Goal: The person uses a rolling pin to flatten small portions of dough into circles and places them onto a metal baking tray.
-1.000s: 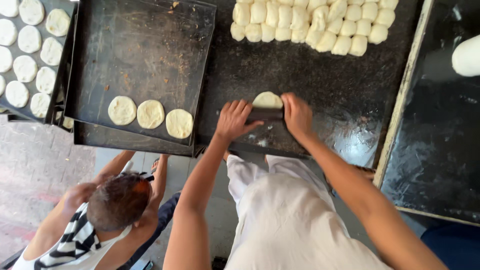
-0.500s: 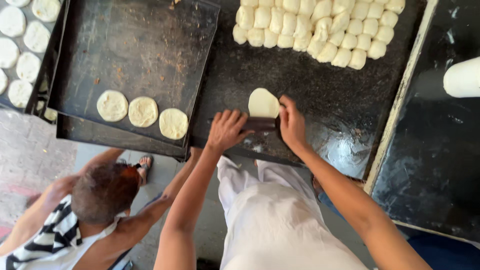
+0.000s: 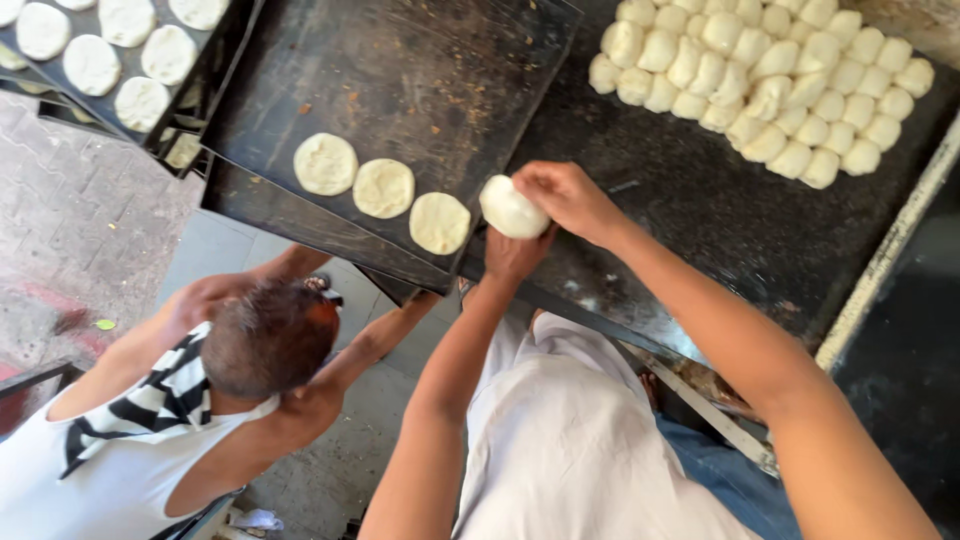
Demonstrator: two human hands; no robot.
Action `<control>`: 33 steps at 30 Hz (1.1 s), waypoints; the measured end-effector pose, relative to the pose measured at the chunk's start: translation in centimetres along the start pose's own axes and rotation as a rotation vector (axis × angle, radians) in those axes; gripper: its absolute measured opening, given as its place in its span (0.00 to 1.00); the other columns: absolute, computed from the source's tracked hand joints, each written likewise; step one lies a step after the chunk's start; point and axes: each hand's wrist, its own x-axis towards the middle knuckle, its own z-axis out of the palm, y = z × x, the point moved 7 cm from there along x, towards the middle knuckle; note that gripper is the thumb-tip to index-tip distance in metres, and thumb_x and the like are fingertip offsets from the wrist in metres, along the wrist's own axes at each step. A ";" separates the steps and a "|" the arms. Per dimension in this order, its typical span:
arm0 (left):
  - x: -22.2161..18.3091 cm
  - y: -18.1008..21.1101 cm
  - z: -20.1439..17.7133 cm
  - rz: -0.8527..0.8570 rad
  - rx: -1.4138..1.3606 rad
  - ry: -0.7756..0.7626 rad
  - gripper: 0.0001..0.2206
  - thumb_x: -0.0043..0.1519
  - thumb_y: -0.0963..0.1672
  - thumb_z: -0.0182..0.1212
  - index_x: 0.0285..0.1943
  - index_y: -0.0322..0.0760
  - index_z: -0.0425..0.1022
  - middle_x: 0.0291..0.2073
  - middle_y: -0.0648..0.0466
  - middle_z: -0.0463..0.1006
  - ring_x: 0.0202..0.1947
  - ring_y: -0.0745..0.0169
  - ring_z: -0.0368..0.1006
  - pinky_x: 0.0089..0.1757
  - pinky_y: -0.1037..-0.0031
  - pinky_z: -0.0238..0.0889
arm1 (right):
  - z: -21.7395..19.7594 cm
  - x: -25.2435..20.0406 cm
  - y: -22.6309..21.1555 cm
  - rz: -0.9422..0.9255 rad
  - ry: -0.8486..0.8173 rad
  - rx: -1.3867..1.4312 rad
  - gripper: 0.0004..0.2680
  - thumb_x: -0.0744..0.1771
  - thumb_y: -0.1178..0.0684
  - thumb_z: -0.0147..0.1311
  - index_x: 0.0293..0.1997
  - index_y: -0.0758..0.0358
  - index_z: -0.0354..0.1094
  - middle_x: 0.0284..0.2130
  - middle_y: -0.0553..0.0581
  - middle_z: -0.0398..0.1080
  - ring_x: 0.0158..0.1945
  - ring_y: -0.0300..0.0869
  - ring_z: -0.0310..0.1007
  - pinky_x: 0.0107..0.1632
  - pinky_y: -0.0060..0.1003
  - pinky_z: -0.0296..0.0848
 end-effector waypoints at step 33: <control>3.6 2.3 -4.9 -0.116 -0.183 -0.167 0.24 0.58 0.51 0.69 0.59 0.34 0.73 0.45 0.45 0.76 0.47 0.42 0.71 0.45 0.52 0.62 | -18.4 -15.8 4.1 -0.456 0.982 -0.910 0.16 0.71 0.67 0.47 0.68 0.68 0.65 0.62 0.66 0.69 0.63 0.61 0.69 0.65 0.52 0.69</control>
